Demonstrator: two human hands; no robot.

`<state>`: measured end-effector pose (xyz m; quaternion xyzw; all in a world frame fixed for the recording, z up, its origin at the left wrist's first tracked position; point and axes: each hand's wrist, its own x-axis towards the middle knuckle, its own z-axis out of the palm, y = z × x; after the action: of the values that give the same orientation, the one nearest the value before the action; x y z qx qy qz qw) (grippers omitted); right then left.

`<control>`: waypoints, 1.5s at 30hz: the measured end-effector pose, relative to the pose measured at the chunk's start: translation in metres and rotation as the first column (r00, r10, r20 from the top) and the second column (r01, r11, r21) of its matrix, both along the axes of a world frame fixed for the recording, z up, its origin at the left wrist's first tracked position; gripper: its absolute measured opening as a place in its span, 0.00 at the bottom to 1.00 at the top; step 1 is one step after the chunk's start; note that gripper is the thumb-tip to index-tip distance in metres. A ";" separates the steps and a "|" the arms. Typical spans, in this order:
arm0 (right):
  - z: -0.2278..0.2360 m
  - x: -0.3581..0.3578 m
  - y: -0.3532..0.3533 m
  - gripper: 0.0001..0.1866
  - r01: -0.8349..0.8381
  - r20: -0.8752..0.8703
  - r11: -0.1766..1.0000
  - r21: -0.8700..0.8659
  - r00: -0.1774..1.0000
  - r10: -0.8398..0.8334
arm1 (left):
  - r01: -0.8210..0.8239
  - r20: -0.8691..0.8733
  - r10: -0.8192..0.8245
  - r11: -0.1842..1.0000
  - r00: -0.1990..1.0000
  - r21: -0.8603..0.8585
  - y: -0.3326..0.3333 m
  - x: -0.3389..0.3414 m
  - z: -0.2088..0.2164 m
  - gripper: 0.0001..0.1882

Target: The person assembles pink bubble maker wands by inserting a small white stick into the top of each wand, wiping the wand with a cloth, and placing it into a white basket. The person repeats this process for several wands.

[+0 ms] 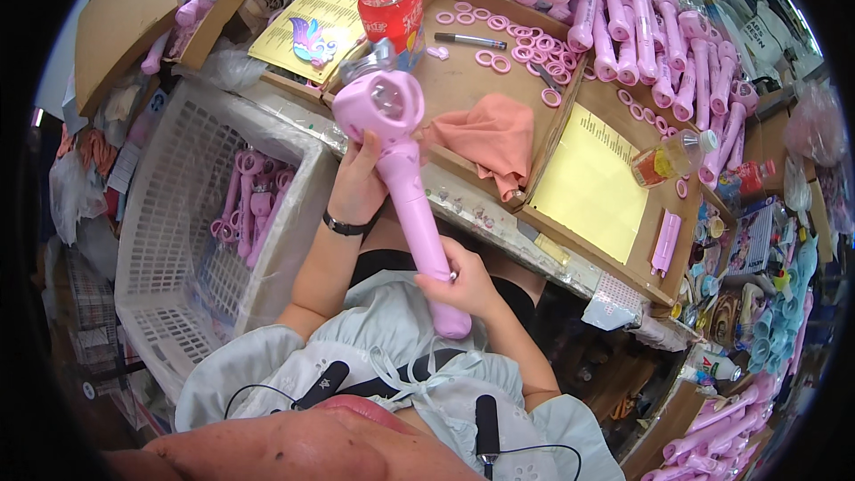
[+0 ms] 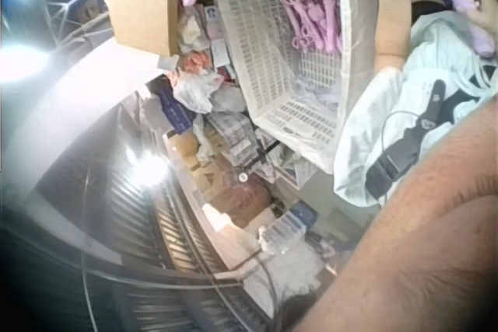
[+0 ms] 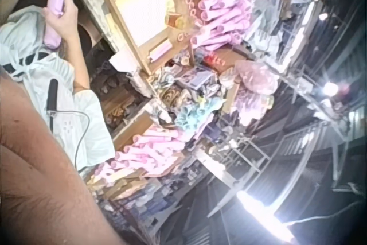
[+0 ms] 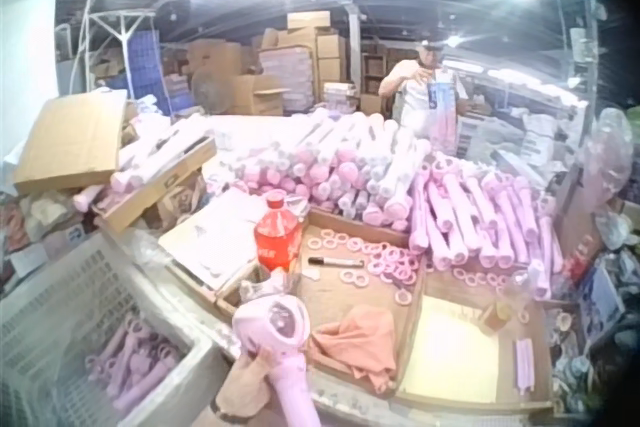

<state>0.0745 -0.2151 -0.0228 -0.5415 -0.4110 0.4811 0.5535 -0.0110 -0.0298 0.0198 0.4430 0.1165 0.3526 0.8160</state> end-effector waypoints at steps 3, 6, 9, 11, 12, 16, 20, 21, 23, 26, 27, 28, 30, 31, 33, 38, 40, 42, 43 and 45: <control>-0.004 0.009 -0.003 0.26 -0.168 -0.403 0.982 0.081 0.896 0.186 | -0.144 0.025 0.145 0.989 0.989 -0.018 0.006 0.005 -0.002 0.31; -0.009 0.009 0.001 0.25 -0.193 -0.474 0.961 0.195 0.839 0.265 | -0.096 0.046 0.101 0.990 0.994 -0.107 -0.006 0.007 -0.008 0.31; -0.007 0.003 0.006 0.26 -0.193 -0.427 0.970 0.148 0.872 0.239 | 0.180 0.087 -0.165 0.962 0.982 -0.204 -0.021 0.009 -0.011 0.34; 0.001 0.004 0.005 0.25 -0.144 -0.259 0.990 -0.002 0.956 0.139 | 0.192 0.121 -0.164 0.942 0.979 -0.275 -0.024 0.012 -0.012 0.36; 0.007 0.009 0.003 0.23 -0.091 -0.072 0.995 -0.037 0.993 0.089 | 0.197 0.117 -0.169 0.932 0.979 -0.303 -0.023 0.012 -0.012 0.38; 0.035 0.062 -0.013 0.19 0.533 0.479 0.832 0.155 0.695 -0.535 | 0.182 0.106 -0.152 0.903 0.983 -0.390 -0.010 0.015 -0.014 0.39; 0.046 0.129 -0.019 0.14 0.607 0.879 0.761 0.228 0.207 -0.429 | 0.298 0.109 -0.282 0.814 0.953 -0.499 -0.020 0.024 -0.024 0.41; 0.044 0.136 -0.021 0.14 0.607 0.928 0.769 0.203 0.133 -0.349 | 0.331 0.113 -0.320 0.796 0.941 -0.507 -0.026 0.027 -0.028 0.41; 0.037 0.136 -0.027 0.11 0.486 0.908 0.767 0.418 -0.236 -0.345 | 0.371 0.112 -0.373 0.757 0.921 -0.538 -0.038 0.032 -0.035 0.42; 0.022 0.111 -0.047 0.07 0.500 0.834 0.717 0.486 -0.020 -0.552 | 0.347 0.081 -0.396 0.667 0.915 -0.660 -0.049 0.036 -0.043 0.42; 0.015 0.099 -0.054 0.03 0.493 0.829 0.728 0.476 0.024 -0.558 | 0.366 0.100 -0.404 0.664 0.909 -0.652 -0.050 0.036 -0.045 0.41; 0.008 0.092 -0.058 0.04 0.438 0.890 0.795 0.419 -0.023 -0.456 | 0.374 0.105 -0.407 0.667 0.907 -0.644 -0.052 0.037 -0.047 0.42; -0.004 0.080 -0.066 0.08 0.453 0.923 0.807 0.378 -0.114 -0.368 | 0.392 0.113 -0.416 0.682 0.902 -0.618 -0.053 0.038 -0.049 0.43; -0.009 0.077 -0.069 0.11 0.459 0.915 0.792 0.401 -0.156 -0.373 | 0.387 0.091 -0.427 0.683 0.900 -0.620 -0.053 0.039 -0.050 0.44; -0.019 0.071 -0.074 0.15 0.493 0.916 0.772 0.400 -0.220 -0.334 | 0.377 0.072 -0.428 0.689 0.901 -0.619 -0.054 0.039 -0.051 0.44; -0.034 0.074 -0.086 0.19 0.421 0.971 0.875 0.239 -0.100 -0.218 | 0.362 0.053 -0.416 0.714 0.908 -0.599 -0.057 0.038 -0.049 0.44; -0.034 0.083 -0.092 0.19 0.291 0.963 0.918 0.269 -0.066 -0.261 | 0.358 0.045 -0.414 0.722 0.909 -0.592 -0.058 0.037 -0.049 0.44; -0.030 0.092 -0.095 0.15 0.164 0.952 0.945 0.285 0.071 -0.299 | 0.363 0.046 -0.415 0.731 0.909 -0.578 -0.057 0.038 -0.050 0.45; -0.027 0.094 -0.094 0.14 0.171 0.944 0.943 0.287 0.114 -0.308 | 0.361 0.032 -0.419 0.739 0.908 -0.569 -0.057 0.038 -0.050 0.45; -0.017 0.095 -0.088 0.12 0.283 0.841 0.876 0.390 0.279 -0.464 | 0.355 0.019 -0.416 0.748 0.909 -0.561 -0.057 0.038 -0.051 0.46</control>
<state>0.1699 -0.3027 -0.0399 -0.7478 -0.5449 -0.0802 0.3707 0.0269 -0.0870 -0.0311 0.2210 0.1626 0.1033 0.9561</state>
